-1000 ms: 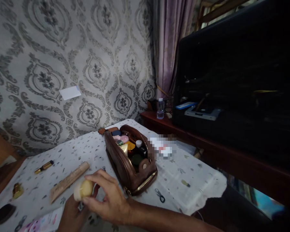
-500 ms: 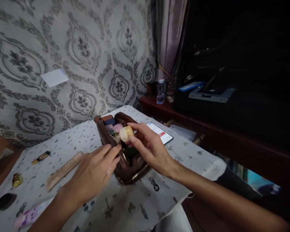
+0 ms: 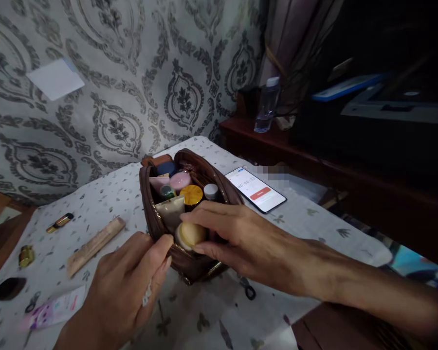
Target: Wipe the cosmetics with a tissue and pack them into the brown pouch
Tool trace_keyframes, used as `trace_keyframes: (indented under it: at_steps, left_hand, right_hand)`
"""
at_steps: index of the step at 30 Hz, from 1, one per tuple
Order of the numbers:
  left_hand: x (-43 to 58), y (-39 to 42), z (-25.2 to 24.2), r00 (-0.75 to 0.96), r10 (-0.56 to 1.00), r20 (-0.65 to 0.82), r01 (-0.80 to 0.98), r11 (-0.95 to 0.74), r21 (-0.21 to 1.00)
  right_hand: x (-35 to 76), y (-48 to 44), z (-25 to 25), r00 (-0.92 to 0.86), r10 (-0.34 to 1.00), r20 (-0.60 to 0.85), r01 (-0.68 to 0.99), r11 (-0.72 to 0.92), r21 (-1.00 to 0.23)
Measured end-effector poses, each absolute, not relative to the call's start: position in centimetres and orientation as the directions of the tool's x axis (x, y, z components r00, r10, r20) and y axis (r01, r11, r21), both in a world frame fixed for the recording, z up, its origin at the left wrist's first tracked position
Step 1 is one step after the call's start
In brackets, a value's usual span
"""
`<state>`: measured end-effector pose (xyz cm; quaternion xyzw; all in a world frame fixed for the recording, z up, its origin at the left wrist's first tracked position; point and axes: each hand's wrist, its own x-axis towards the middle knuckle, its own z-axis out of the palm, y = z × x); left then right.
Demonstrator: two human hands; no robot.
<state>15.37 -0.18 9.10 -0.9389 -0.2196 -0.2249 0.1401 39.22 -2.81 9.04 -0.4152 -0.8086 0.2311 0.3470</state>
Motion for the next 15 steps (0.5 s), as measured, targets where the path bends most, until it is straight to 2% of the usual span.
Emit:
trace_keyframes:
  at_steps: [5,8,11,15]
  left_hand:
    - [15.5,-0.2,9.1,0.802,0.330,0.497,0.474,-0.858,-0.196]
    - [15.6,-0.1,9.0,0.796,0.324,0.511,0.472,-0.861,-0.189]
    - [15.7,0.0,8.9,0.791,0.334,0.512,0.478,-0.861,-0.176]
    - [15.6,-0.1,8.9,0.791,0.345,0.506,0.481,-0.861,-0.165]
  right_hand:
    - [38.7,-1.9,11.1,-0.525,0.837,0.155,0.593,0.491,-0.639]
    - [38.2,-1.6,11.6,-0.537,0.835,0.122,0.632,0.494,-0.598]
    - [37.6,-1.2,11.6,-0.572,0.814,0.096,0.673,0.533,-0.512]
    - [36.8,-0.5,11.7,-0.658,0.751,-0.052,0.713,0.600,-0.361]
